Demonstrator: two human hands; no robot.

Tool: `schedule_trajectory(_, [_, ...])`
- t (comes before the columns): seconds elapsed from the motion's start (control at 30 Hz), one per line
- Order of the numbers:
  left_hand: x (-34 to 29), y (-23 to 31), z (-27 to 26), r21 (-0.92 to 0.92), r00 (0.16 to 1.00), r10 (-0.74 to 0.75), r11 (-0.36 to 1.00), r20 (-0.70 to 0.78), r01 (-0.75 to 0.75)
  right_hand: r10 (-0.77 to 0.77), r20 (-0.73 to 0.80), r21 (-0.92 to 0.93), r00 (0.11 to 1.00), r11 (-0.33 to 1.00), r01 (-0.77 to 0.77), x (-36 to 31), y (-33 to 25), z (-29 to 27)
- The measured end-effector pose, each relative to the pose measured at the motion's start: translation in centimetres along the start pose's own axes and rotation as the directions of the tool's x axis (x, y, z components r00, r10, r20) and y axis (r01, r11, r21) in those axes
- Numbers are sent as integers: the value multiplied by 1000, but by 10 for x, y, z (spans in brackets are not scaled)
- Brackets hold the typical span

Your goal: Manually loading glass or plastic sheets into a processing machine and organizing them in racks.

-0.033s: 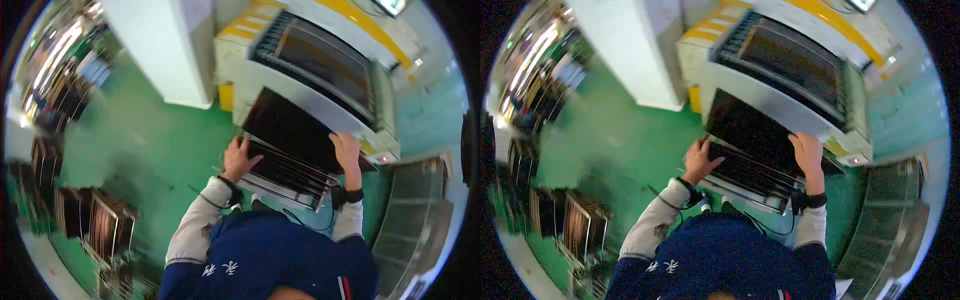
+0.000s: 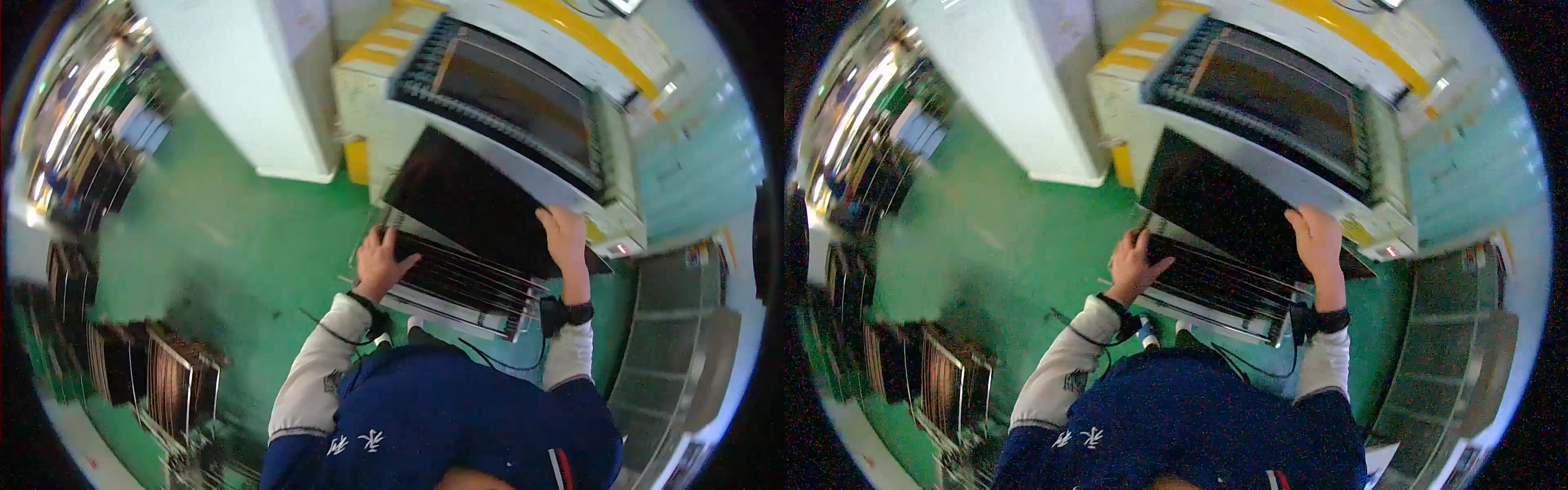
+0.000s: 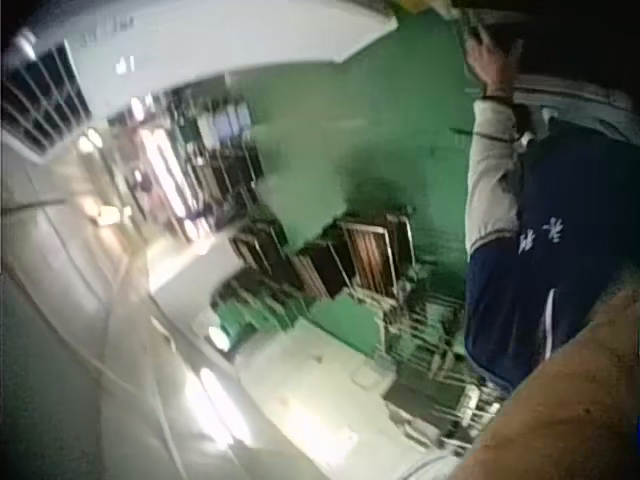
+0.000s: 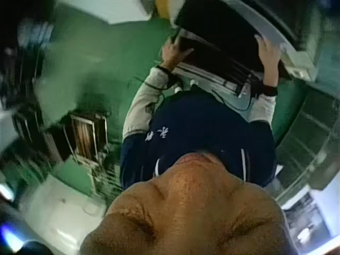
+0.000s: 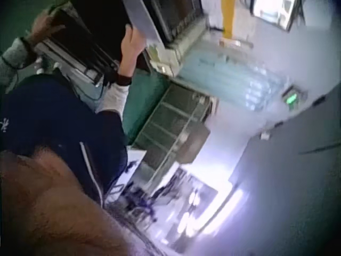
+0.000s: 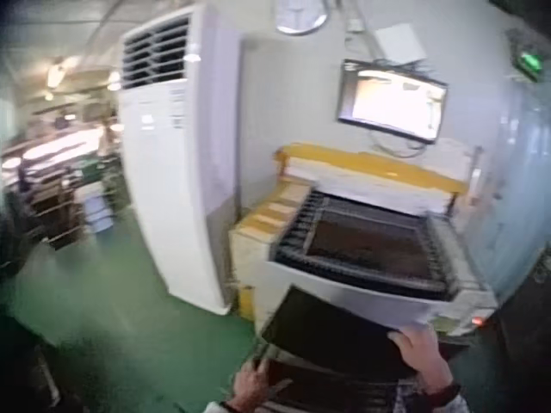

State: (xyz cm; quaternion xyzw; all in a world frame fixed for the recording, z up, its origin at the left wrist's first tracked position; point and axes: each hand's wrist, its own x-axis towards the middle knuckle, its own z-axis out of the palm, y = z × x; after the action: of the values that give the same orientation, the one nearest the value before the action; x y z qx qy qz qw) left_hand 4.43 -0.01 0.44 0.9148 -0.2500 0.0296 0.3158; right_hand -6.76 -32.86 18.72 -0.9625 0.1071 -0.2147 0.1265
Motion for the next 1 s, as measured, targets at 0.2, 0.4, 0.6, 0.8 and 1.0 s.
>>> schedule_trajectory(0.2, [4,7,1,-3,999,-1,1000,42,1,598,-424,713,680,683,-156,5,9,-52])
schedule_trajectory(0.4, [1,0,13,95,999,46,995,-29,-43,737,150,894,659,183,-408,-17,38,-36])
schedule_trajectory(0.6, [2,-3,17,109,999,39,993,3,-39,624,418,901,660,-376,-215,-52,23,34])
schedule_trajectory(0.8, [11,7,9,128,1000,13,992,28,-16,570,568,772,593,-618,-146,-75,28,94])
schedule_trajectory(1.0, [15,0,21,136,1000,18,990,3,-18,500,659,714,561,-651,-259,-75,25,99])
